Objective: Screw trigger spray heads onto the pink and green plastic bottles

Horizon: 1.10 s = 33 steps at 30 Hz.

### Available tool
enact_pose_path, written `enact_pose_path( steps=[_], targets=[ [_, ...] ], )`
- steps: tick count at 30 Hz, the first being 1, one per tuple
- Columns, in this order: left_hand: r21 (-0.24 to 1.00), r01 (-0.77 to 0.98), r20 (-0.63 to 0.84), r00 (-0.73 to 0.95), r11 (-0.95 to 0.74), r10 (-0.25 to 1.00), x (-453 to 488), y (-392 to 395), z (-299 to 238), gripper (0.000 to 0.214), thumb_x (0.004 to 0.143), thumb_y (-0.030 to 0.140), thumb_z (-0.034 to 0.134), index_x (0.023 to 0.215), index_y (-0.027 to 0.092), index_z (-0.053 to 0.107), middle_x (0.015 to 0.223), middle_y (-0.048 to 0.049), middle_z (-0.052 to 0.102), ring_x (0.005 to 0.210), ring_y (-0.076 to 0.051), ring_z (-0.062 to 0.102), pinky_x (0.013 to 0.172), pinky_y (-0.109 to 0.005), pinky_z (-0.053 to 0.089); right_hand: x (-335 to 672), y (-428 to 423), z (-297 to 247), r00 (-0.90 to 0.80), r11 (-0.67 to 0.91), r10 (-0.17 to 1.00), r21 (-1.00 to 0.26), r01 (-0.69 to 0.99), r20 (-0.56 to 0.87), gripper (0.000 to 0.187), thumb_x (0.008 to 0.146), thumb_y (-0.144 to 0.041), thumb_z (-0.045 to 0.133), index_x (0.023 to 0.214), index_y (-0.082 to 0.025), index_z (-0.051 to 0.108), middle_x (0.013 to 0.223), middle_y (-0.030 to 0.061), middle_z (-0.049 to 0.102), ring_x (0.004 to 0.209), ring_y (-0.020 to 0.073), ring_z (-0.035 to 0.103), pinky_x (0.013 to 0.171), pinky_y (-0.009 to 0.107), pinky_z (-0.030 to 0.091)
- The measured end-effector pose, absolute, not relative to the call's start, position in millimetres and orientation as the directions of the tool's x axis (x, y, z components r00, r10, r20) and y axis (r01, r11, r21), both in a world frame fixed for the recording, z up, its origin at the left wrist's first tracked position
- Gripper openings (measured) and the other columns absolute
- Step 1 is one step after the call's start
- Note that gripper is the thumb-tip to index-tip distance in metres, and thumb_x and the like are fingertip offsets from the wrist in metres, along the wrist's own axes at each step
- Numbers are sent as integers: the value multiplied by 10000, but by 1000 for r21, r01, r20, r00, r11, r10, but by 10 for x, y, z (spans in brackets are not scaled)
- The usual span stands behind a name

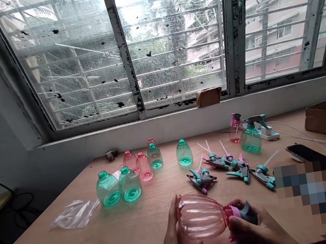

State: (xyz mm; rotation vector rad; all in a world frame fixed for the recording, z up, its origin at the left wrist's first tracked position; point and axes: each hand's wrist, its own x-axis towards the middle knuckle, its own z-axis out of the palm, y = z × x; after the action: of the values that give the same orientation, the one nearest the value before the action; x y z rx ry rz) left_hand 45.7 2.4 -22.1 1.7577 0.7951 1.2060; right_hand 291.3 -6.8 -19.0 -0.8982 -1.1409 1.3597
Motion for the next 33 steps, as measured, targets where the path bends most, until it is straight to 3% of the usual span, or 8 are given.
enact_pose_path(
  steps=[4,7,10,16,22,26,30,33],
  targets=[
    [867,57,453,327,-496,830,476,30,-193,985,824,508,704,1559,267,94,1637,-160,240,1520,-350,165,1219,-503,203,2919,-69,-191,-134,57,987,-970,-236,91,385,713,-469,836,851,-154,664,631,-5,695,546,180,686,523,279,552],
    [916,40,361,347,-398,866,440,15,-168,1047,738,558,769,1552,280,171,1655,-131,190,1494,-412,207,1205,-547,218,2916,-76,-194,-138,52,987,-973,-226,84,378,713,-465,836,850,-157,664,638,-6,691,555,174,679,531,274,549],
    [948,-38,307,359,-315,881,394,3,-190,985,779,611,700,1556,318,171,1679,-80,129,1502,-406,188,1215,-544,185,2907,-83,-200,-148,25,987,-973,-231,61,382,711,-470,836,852,-163,659,639,-9,688,560,174,678,541,279,553],
    [960,-91,280,343,-265,897,390,-4,-170,830,837,530,688,1526,298,288,1643,-84,275,1501,-371,224,1214,-518,214,2912,-77,-210,-148,39,986,-977,-211,71,393,700,-494,834,850,-172,664,626,-7,692,551,185,680,521,280,556],
    [926,31,350,296,-375,889,431,-21,-117,835,840,442,718,1535,317,273,1590,-91,387,1435,-340,374,1215,-491,221,2920,-83,-187,-147,40,987,-976,-216,73,379,711,-473,836,862,-172,663,626,-6,701,549,174,677,523,267,551],
    [916,-9,382,323,-400,866,421,-14,-150,941,813,478,735,1557,315,182,1623,-101,319,1486,-347,273,1226,-514,163,2911,-90,-179,-167,21,984,-975,-221,59,398,712,-493,826,868,-168,658,620,0,704,540,174,667,515,272,552],
    [958,-45,283,306,-283,909,400,-7,-126,860,784,555,729,1508,286,351,1620,-92,327,1479,-371,287,1221,-493,208,2906,-92,-175,-163,43,984,-978,-205,77,411,695,-507,833,854,-166,667,622,-2,701,549,183,678,523,281,562],
    [972,-54,234,278,-228,932,402,-10,-89,741,823,495,717,1468,283,421,1595,-85,376,1478,-360,298,1216,-503,229,2911,-97,-164,-166,44,983,-980,-193,77,403,706,-509,825,854,-168,669,623,-3,703,554,181,681,529,279,567]
  ],
)
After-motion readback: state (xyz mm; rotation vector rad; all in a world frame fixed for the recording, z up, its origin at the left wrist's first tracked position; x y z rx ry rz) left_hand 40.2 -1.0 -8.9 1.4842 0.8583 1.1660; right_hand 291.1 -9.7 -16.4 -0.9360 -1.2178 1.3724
